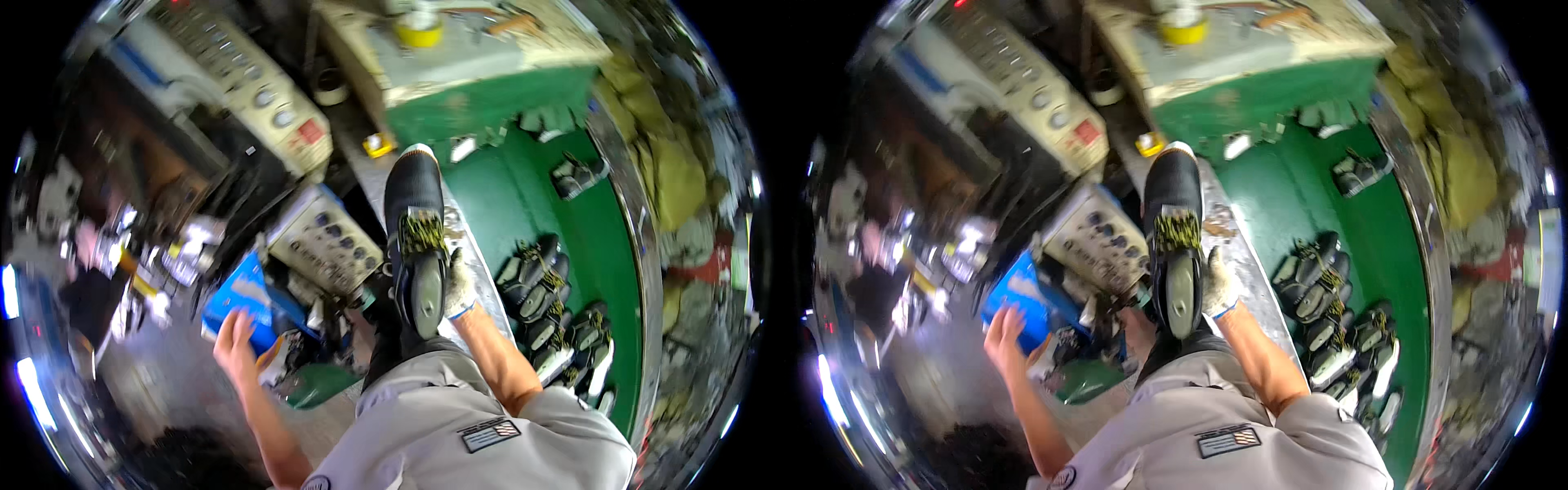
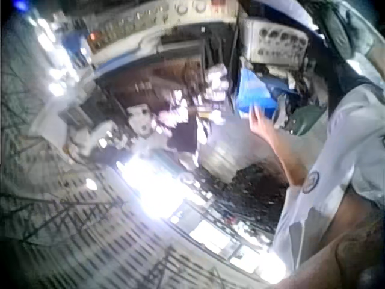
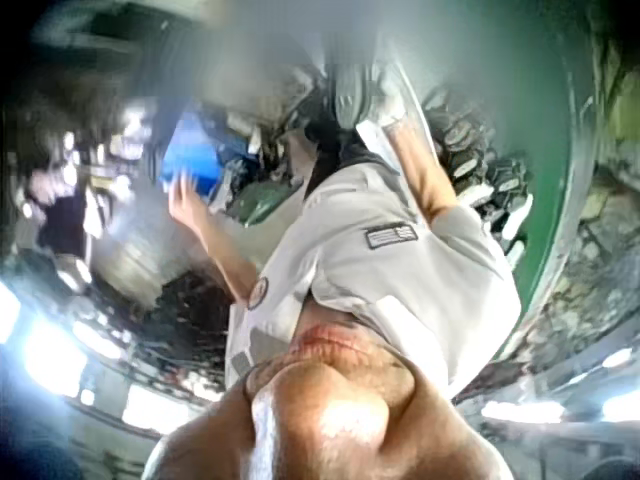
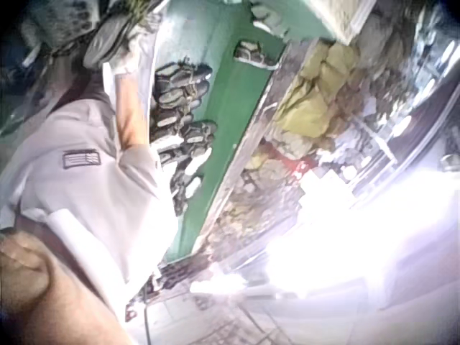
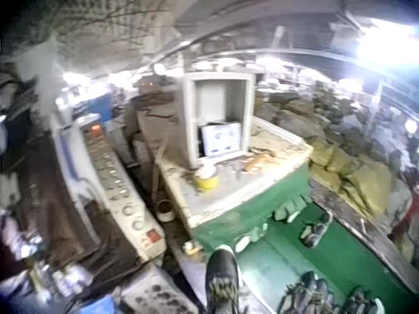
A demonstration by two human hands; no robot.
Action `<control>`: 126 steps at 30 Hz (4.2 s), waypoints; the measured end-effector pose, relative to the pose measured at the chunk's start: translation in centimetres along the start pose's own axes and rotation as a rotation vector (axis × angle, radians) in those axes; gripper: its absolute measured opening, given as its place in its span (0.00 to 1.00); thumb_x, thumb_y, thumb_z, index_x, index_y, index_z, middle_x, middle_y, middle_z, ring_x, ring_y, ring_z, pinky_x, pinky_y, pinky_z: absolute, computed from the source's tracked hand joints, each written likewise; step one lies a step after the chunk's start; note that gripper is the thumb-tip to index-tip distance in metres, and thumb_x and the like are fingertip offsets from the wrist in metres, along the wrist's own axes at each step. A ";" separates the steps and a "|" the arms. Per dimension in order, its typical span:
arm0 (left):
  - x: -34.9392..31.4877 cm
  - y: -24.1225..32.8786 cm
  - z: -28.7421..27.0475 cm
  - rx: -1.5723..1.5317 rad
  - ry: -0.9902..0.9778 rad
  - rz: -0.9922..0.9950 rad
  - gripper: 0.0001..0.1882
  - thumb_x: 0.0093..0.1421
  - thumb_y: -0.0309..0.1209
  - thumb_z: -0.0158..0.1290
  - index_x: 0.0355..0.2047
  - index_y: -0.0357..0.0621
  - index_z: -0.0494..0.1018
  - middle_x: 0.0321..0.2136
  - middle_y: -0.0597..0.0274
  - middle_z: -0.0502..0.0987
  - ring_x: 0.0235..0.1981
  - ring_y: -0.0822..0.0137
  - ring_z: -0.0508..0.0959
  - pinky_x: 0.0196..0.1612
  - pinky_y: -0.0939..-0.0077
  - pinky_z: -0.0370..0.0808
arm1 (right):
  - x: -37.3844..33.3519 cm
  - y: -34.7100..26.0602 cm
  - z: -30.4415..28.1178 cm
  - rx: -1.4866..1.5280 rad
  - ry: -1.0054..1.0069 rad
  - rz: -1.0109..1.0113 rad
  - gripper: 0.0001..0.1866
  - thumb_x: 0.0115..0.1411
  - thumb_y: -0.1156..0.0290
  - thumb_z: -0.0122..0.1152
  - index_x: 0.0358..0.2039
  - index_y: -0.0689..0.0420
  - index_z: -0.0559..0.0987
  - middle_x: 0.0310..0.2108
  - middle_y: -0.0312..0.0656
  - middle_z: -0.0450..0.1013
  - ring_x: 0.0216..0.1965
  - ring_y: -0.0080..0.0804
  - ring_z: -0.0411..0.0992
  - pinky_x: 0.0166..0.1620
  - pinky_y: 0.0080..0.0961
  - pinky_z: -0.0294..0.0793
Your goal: The person takes a shoe from a conveyor belt, mounts it onto a mechanical last, and operates the machine mechanism by hand before placing the shoe back on the belt.
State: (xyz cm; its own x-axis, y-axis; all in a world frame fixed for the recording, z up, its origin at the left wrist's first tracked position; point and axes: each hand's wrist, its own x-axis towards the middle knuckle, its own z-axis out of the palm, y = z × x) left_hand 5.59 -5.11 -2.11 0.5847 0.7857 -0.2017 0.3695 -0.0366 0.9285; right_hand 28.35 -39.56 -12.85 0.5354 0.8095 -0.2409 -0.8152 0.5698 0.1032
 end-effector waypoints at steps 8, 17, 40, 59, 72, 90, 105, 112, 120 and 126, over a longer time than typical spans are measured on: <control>5.0 3.9 0.9 -0.334 -0.208 -0.190 0.17 0.60 0.33 0.64 0.45 0.35 0.78 0.35 0.61 0.82 0.33 0.71 0.81 0.38 0.74 0.80 | 7.0 15.7 6.4 -0.563 0.114 0.226 0.23 0.70 0.61 0.55 0.60 0.61 0.72 0.53 0.43 0.76 0.51 0.32 0.76 0.56 0.30 0.77; 5.8 0.1 -9.1 -0.524 0.185 -0.106 0.21 0.56 0.22 0.63 0.51 0.28 0.75 0.39 0.53 0.82 0.36 0.67 0.83 0.37 0.73 0.83 | 14.6 25.5 10.0 -0.849 -0.038 0.296 0.29 0.71 0.62 0.54 0.68 0.60 0.64 0.59 0.43 0.72 0.55 0.30 0.74 0.57 0.30 0.76; 6.7 -4.4 -4.5 -1.203 0.056 -0.323 0.30 0.73 0.56 0.36 0.54 0.45 0.73 0.42 0.56 0.81 0.38 0.61 0.82 0.44 0.63 0.81 | 20.0 31.3 13.9 -1.484 -0.001 -0.087 0.29 0.68 0.65 0.58 0.65 0.67 0.68 0.59 0.45 0.72 0.56 0.26 0.69 0.60 0.23 0.67; 8.1 -4.9 -7.0 -0.795 0.060 -0.396 0.36 0.68 0.64 0.42 0.41 0.40 0.81 0.31 0.61 0.82 0.29 0.70 0.79 0.34 0.71 0.77 | 21.7 33.0 6.6 -1.020 0.095 -0.031 0.24 0.71 0.61 0.56 0.61 0.63 0.74 0.54 0.42 0.76 0.52 0.26 0.72 0.56 0.23 0.71; 9.6 -8.6 -6.2 -0.650 0.102 -0.205 0.34 0.72 0.57 0.40 0.38 0.36 0.81 0.32 0.63 0.82 0.31 0.73 0.76 0.39 0.74 0.73 | 22.9 32.4 3.9 -1.206 0.150 -0.117 0.20 0.69 0.59 0.60 0.48 0.65 0.82 0.40 0.37 0.80 0.40 0.21 0.73 0.46 0.22 0.73; 3.7 -16.6 -6.8 -0.223 0.169 -0.099 0.30 0.71 0.47 0.48 0.59 0.31 0.70 0.40 0.56 0.81 0.38 0.66 0.79 0.49 0.73 0.73 | 19.0 27.2 4.7 -1.234 0.113 -0.139 0.32 0.69 0.51 0.56 0.61 0.66 0.71 0.52 0.48 0.76 0.46 0.34 0.77 0.47 0.28 0.77; -8.0 -34.3 -6.5 0.030 -0.025 -0.187 0.35 0.47 0.43 0.70 0.49 0.31 0.73 0.39 0.46 0.83 0.40 0.51 0.83 0.47 0.60 0.78 | 8.3 17.8 4.4 -1.081 0.280 -0.073 0.33 0.67 0.59 0.60 0.63 0.70 0.64 0.50 0.57 0.75 0.44 0.48 0.79 0.39 0.38 0.82; -16.0 -21.3 -14.7 -0.705 0.027 -0.451 0.25 0.48 0.32 0.64 0.46 0.32 0.76 0.37 0.58 0.82 0.35 0.64 0.83 0.42 0.68 0.80 | 6.2 19.9 8.1 -1.107 0.140 -0.031 0.37 0.66 0.57 0.61 0.65 0.71 0.62 0.54 0.60 0.73 0.48 0.47 0.79 0.45 0.37 0.82; -17.8 -9.4 -13.6 -1.046 -0.085 -0.210 0.32 0.50 0.39 0.64 0.51 0.27 0.74 0.47 0.45 0.79 0.45 0.56 0.82 0.48 0.64 0.80 | 2.9 30.6 13.7 -1.151 -0.359 -0.085 0.34 0.67 0.57 0.58 0.65 0.68 0.65 0.57 0.50 0.73 0.56 0.41 0.75 0.57 0.33 0.75; -11.6 -0.9 -3.1 -0.359 0.007 -0.079 0.20 0.70 0.40 0.53 0.45 0.31 0.79 0.41 0.57 0.82 0.41 0.68 0.79 0.47 0.73 0.75 | 3.7 20.8 13.2 -0.541 0.005 0.050 0.25 0.62 0.63 0.60 0.55 0.67 0.73 0.48 0.54 0.78 0.48 0.43 0.79 0.55 0.37 0.79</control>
State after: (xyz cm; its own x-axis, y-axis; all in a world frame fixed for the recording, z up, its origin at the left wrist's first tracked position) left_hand -3.81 -12.25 0.33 0.5590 0.7818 -0.2762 0.1354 0.2426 0.9606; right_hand 16.29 -22.85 1.12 0.4927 0.8325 -0.2532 -0.8379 0.3754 -0.3963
